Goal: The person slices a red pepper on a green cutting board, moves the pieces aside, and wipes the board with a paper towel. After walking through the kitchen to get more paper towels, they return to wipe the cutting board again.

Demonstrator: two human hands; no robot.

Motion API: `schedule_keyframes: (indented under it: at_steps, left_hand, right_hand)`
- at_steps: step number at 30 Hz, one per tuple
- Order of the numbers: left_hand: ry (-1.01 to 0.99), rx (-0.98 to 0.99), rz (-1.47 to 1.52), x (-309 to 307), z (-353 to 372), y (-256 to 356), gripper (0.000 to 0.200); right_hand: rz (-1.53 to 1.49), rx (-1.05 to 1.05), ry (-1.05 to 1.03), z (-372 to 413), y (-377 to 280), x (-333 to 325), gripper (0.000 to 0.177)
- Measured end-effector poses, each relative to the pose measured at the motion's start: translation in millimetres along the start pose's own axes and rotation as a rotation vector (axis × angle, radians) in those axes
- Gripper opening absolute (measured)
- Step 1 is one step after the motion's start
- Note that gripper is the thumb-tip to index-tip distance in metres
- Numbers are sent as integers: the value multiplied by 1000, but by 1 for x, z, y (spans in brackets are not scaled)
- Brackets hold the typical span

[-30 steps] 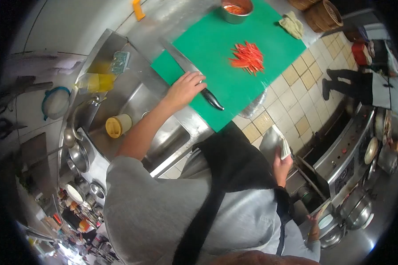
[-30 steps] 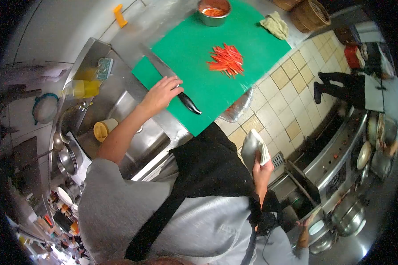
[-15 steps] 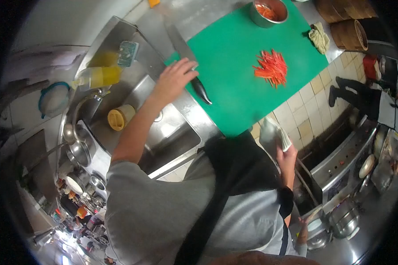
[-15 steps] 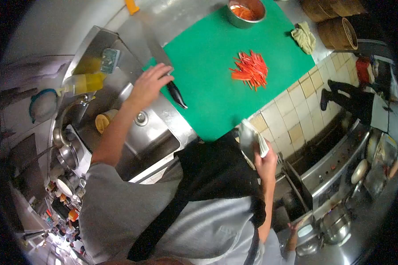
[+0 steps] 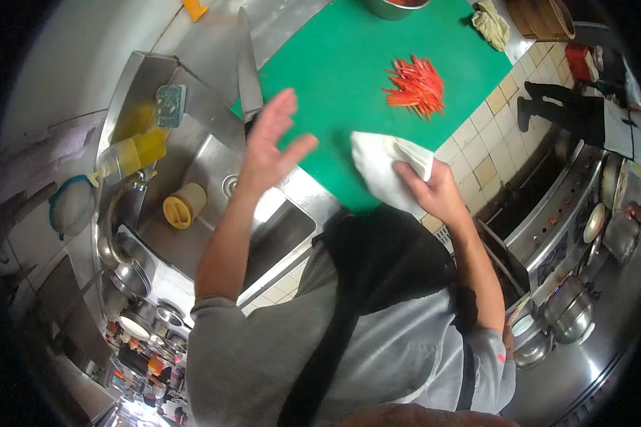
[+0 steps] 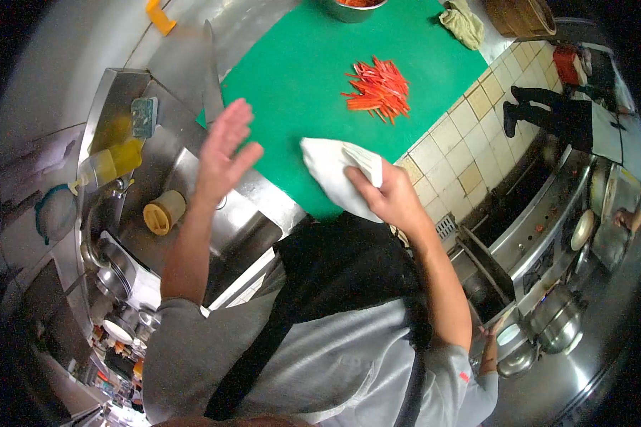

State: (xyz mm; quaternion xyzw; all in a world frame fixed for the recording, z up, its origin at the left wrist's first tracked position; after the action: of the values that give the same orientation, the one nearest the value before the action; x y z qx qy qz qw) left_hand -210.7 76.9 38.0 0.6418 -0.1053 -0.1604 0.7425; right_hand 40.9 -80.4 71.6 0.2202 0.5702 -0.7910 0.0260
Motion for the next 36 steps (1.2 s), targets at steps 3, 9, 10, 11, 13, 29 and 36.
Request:
schedule_keyframes:
  at_steps: [3,9,10,11,13,29,36]
  left_hand:
    - [-221,-307,516,48,19,-11,90]
    - [12,-292,377,33,-8,-1,37]
    - [12,-311,376,23,-19,-3,37]
    - [-6,-331,297,12,-32,-4,37]
    - [-42,-336,201,-3,-55,-9,36]
    - [-13,687,-516,101,-52,44,36]
    - [-351,776,-481,230,19,-25,28]
  right_hand:
    - [-175,94,-13,-23,-18,24,34]
    - [-360,122,-67,-43,-13,44,35]
    - [-313,113,-46,-42,-5,41,35]
    - [-267,103,-26,-41,3,34,35]
    - [-118,78,22,-39,20,19,34]
    - [109,128,232,22,80,-42,26]
    - [11,306,448,81,185,-68,27]
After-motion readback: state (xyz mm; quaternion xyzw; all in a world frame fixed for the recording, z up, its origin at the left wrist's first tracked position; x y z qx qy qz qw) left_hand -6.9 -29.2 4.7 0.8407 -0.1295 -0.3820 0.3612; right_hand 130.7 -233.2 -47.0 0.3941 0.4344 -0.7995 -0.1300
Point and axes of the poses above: each hand's wrist, its own z-axis away from the middle knuckle, its own x-axis out of the palm, y = z × x, the point moved 6 cm from there along -z, towards the middle knuckle, and after that the axes turned 10 degrees about y, right-handed, at the moved point
